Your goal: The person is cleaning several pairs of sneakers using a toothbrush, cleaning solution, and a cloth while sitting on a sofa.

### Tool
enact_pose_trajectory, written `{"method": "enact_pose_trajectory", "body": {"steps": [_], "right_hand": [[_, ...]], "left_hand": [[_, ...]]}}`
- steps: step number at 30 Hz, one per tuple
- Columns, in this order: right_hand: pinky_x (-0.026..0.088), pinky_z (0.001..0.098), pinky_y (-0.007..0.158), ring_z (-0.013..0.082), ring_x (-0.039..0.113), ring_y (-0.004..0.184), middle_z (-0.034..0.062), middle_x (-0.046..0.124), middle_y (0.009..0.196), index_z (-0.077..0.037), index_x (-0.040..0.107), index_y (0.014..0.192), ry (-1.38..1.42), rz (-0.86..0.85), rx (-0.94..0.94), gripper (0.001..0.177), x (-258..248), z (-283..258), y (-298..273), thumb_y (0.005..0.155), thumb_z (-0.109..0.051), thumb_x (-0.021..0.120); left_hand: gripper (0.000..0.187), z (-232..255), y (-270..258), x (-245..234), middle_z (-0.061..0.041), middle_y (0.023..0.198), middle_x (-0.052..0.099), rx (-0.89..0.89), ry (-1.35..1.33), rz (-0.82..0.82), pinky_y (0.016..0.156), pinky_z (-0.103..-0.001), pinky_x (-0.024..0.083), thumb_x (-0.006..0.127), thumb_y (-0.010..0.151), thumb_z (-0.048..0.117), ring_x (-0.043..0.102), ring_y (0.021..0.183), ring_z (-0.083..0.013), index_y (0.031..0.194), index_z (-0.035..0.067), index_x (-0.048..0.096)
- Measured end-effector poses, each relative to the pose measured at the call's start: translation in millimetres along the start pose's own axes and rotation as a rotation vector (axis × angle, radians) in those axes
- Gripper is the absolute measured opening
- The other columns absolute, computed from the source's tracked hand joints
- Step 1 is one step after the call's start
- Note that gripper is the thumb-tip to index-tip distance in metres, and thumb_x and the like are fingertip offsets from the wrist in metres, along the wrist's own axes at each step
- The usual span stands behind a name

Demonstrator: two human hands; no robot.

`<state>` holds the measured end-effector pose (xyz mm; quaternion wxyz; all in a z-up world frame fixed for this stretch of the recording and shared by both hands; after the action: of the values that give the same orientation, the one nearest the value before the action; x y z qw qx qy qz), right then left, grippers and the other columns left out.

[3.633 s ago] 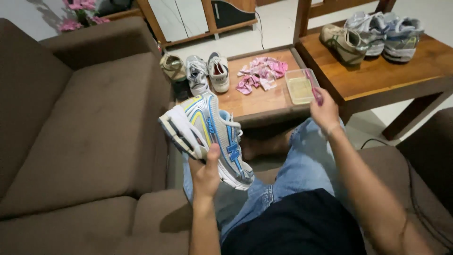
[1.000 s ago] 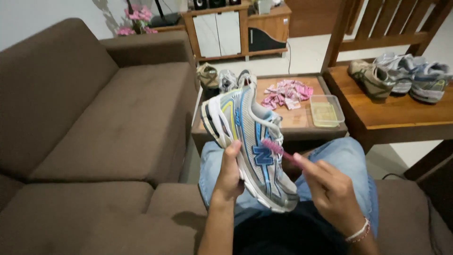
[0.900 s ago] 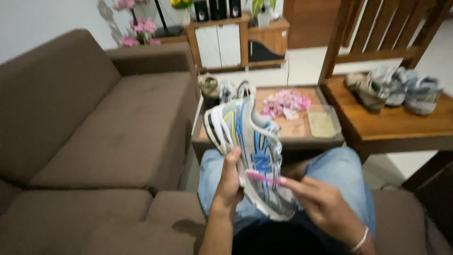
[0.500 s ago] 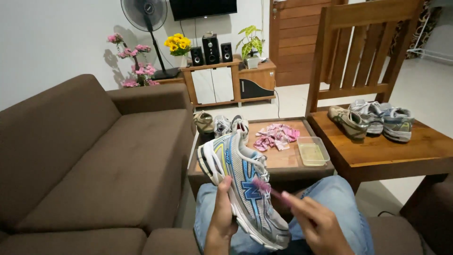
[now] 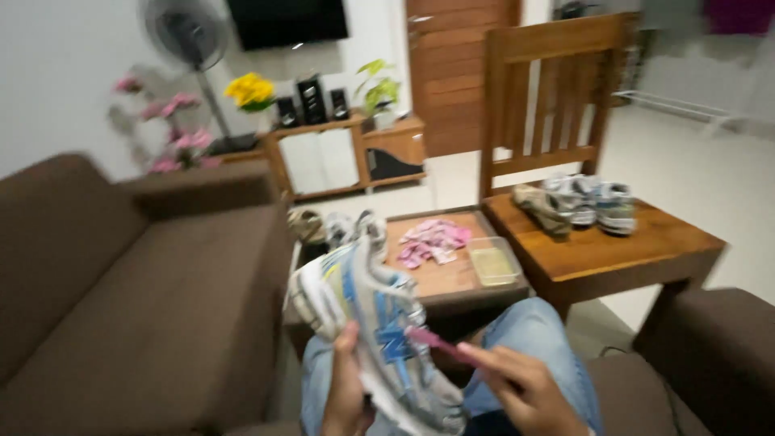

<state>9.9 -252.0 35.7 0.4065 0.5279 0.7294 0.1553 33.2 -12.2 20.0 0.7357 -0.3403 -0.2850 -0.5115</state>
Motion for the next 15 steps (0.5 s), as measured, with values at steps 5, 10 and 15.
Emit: {"method": "enact_pose_trajectory", "body": {"steps": [5, 10, 15], "right_hand": [[0.051, 0.028, 0.067, 0.0144, 0.066, 0.07, 0.0044, 0.077, 0.086, -0.012, 0.071, 0.134, -0.012, -0.001, 0.1, 0.042, -1, 16, -4, 0.092, -0.012, 0.063], [0.056, 0.033, 0.075, 0.0167, 0.075, 0.087, 0.0061, 0.082, 0.109, -0.01, 0.072, 0.131, -0.087, 0.038, 0.219, 0.041, -1, -2, -1, 0.091, -0.008, 0.063], [0.048, 0.032, 0.071, 0.0163, 0.062, 0.076, 0.0082, 0.072, 0.094, -0.004, 0.07, 0.132, -0.101, 0.056, 0.125, 0.036, 9, -12, -2, 0.098, -0.007, 0.057]], "left_hand": [[0.049, 1, -9, 11, -0.02, 0.117, 0.076, 0.037, 0.056, -0.111, 0.088, -0.042, 0.057, 0.053, 0.093, 0.032, 0.07, 0.103, -0.0298, 0.124, -0.001, 0.07], [0.053, 15, -25, 28, -0.015, 0.135, 0.068, 0.165, 0.14, -0.315, 0.109, -0.038, 0.051, 0.052, 0.093, 0.03, 0.064, 0.125, -0.024, 0.134, -0.001, 0.065], [0.044, 12, -20, 15, -0.013, 0.122, 0.072, 0.183, 0.177, -0.376, 0.097, -0.036, 0.055, 0.054, 0.097, 0.033, 0.068, 0.112, -0.0235, 0.126, 0.002, 0.067]]}}
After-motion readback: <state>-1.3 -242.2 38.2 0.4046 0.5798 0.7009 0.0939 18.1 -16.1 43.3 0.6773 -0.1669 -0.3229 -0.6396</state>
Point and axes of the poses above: each hand's wrist, its own y-axis towards the middle knuckle, its own x-axis out of the palm, z = x × y, the point moved 6 cm from there along y, towards the middle knuckle
